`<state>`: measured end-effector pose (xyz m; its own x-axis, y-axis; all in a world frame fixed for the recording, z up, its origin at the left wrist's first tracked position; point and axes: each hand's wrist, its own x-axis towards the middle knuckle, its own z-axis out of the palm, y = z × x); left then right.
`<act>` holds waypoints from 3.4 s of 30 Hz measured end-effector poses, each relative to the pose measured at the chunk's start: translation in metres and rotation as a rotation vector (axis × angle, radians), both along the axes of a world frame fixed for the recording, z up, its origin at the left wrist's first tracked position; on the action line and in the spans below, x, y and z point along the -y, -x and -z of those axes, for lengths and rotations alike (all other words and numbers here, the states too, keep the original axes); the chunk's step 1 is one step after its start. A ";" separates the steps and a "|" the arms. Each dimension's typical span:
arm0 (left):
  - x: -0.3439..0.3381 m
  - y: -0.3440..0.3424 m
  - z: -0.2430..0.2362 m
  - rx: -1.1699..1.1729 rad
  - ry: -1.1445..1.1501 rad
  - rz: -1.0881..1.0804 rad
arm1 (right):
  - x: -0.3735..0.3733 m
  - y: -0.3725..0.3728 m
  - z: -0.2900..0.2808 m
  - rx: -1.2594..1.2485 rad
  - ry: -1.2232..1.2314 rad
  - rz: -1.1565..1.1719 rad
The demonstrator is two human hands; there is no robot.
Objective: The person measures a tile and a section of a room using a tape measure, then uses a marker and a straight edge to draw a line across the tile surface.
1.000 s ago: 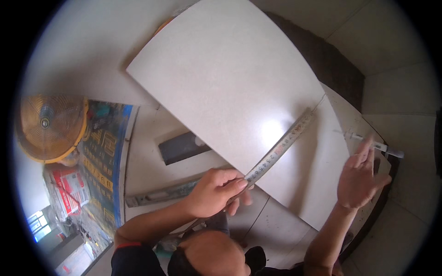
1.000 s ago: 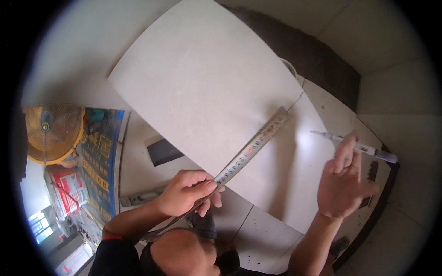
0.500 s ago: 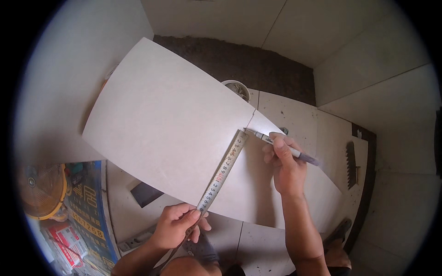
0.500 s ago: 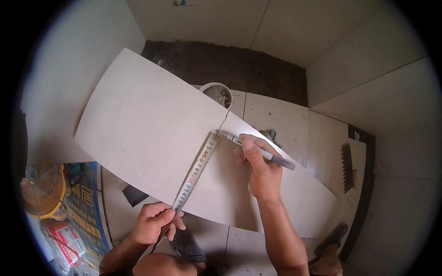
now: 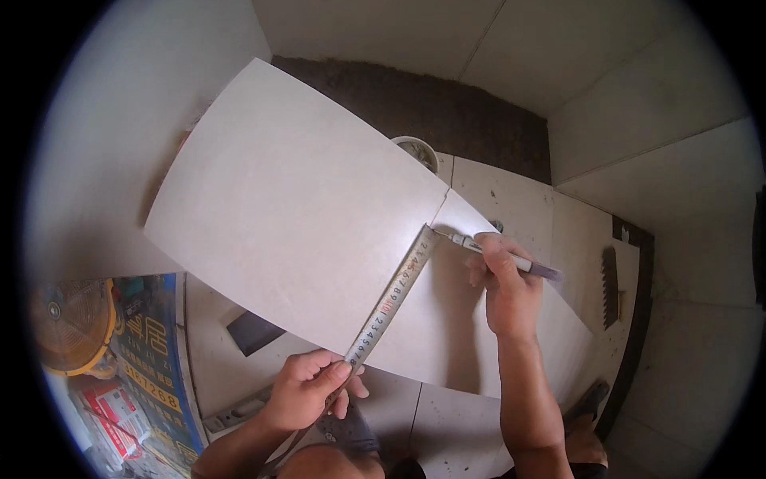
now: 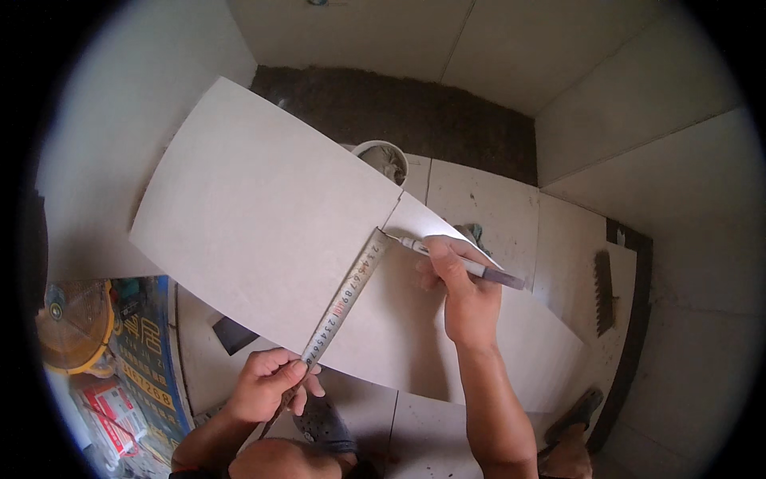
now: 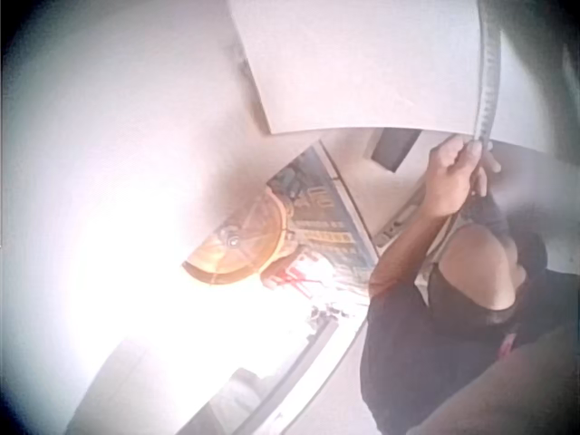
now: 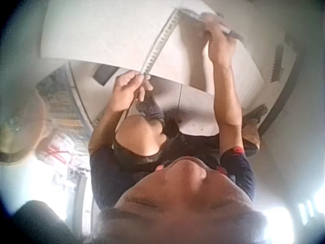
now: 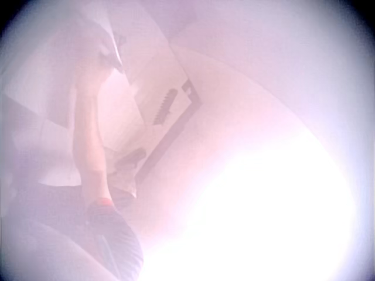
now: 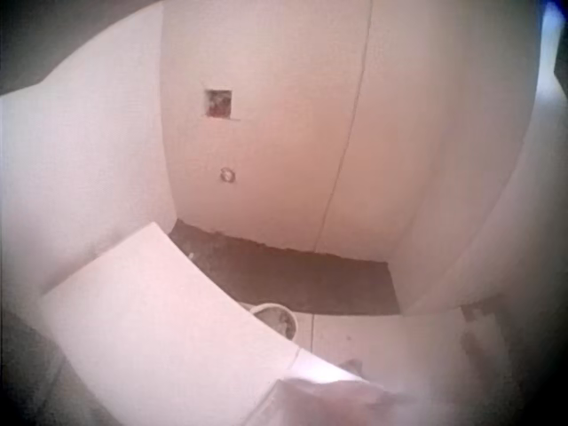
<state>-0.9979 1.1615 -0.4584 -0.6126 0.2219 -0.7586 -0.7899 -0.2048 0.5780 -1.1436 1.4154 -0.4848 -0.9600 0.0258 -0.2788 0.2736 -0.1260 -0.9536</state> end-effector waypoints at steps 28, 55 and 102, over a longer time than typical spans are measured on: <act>0.170 0.052 -0.079 -0.551 1.366 -0.151 | 0.061 -0.002 -0.034 -0.139 0.189 -0.113; 0.175 0.054 -0.076 -0.602 1.407 -0.054 | 0.195 0.062 -0.065 -0.348 -0.078 -0.534; 0.145 -0.018 -0.091 -0.332 1.010 -0.042 | 0.035 0.037 -0.051 -0.245 -0.063 -0.117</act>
